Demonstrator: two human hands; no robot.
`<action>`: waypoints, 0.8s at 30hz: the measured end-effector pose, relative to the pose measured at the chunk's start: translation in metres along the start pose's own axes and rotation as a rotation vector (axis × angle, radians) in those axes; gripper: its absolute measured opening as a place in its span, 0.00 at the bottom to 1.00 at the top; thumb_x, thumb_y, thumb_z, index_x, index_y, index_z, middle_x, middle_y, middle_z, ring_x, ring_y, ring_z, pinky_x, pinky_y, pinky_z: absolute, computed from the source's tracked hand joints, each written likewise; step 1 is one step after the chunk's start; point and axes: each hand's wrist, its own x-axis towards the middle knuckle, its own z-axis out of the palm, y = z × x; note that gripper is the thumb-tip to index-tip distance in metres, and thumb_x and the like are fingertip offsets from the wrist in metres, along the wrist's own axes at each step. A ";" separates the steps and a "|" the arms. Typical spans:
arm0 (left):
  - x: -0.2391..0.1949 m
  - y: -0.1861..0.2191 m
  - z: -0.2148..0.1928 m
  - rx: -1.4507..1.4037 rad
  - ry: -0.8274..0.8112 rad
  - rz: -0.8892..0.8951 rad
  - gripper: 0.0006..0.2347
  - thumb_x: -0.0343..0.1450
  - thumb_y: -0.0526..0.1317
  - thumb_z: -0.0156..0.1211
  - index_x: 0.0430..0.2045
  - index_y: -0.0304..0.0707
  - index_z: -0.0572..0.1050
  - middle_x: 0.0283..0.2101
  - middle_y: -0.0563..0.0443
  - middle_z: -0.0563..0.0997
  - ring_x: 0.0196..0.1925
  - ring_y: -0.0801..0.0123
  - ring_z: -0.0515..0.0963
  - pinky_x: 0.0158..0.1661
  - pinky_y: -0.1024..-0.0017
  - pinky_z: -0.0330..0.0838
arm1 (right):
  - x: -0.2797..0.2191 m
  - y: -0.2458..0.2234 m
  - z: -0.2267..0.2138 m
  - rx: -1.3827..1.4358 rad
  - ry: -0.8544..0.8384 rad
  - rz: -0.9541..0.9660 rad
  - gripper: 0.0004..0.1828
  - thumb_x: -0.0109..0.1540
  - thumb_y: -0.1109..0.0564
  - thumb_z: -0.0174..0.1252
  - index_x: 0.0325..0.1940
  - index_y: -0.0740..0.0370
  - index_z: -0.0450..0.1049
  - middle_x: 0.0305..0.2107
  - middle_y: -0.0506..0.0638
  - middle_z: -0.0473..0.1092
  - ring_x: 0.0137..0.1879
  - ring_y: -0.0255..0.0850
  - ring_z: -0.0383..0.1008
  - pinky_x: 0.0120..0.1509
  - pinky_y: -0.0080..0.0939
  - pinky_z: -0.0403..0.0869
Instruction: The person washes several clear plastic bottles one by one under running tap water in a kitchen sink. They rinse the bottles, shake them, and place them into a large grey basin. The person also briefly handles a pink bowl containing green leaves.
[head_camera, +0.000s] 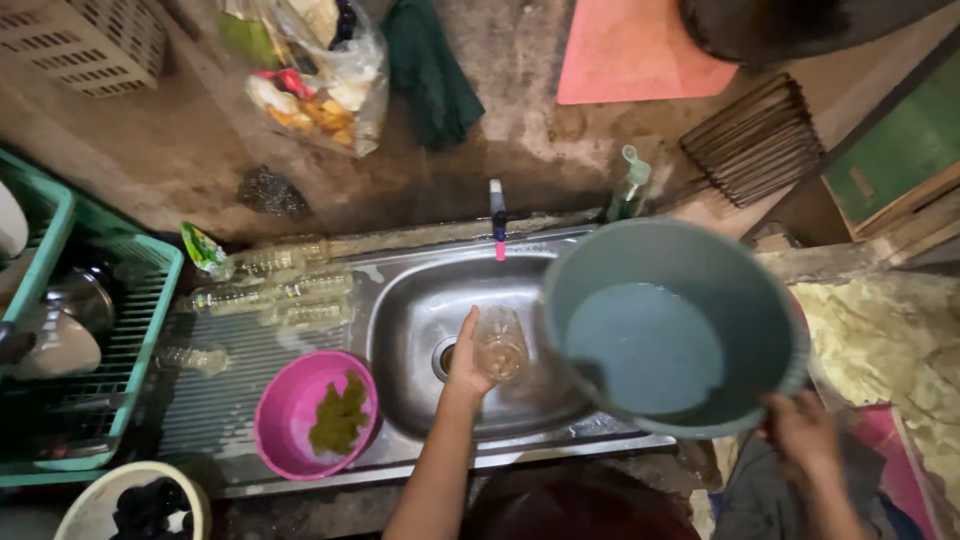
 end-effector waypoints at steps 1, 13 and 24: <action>-0.003 0.007 -0.001 0.011 -0.024 0.001 0.27 0.71 0.62 0.57 0.44 0.33 0.78 0.39 0.39 0.83 0.39 0.52 0.83 0.42 0.55 0.80 | -0.004 0.002 0.022 0.088 -0.046 0.030 0.10 0.65 0.58 0.57 0.48 0.63 0.76 0.25 0.51 0.70 0.26 0.38 0.65 0.27 0.38 0.64; -0.058 0.070 -0.044 0.068 0.122 0.173 0.25 0.71 0.61 0.53 0.47 0.38 0.77 0.45 0.41 0.84 0.48 0.50 0.83 0.52 0.48 0.76 | -0.006 -0.004 0.157 0.121 -0.237 0.015 0.17 0.64 0.58 0.55 0.57 0.67 0.68 0.39 0.55 0.75 0.39 0.41 0.75 0.41 0.42 0.74; -0.067 0.064 -0.080 0.078 0.145 0.120 0.24 0.69 0.63 0.53 0.48 0.46 0.77 0.47 0.45 0.82 0.49 0.49 0.79 0.51 0.44 0.73 | -0.004 -0.024 0.132 -0.428 -0.280 0.060 0.23 0.64 0.50 0.59 0.57 0.71 0.76 0.39 0.62 0.78 0.39 0.49 0.76 0.44 0.46 0.73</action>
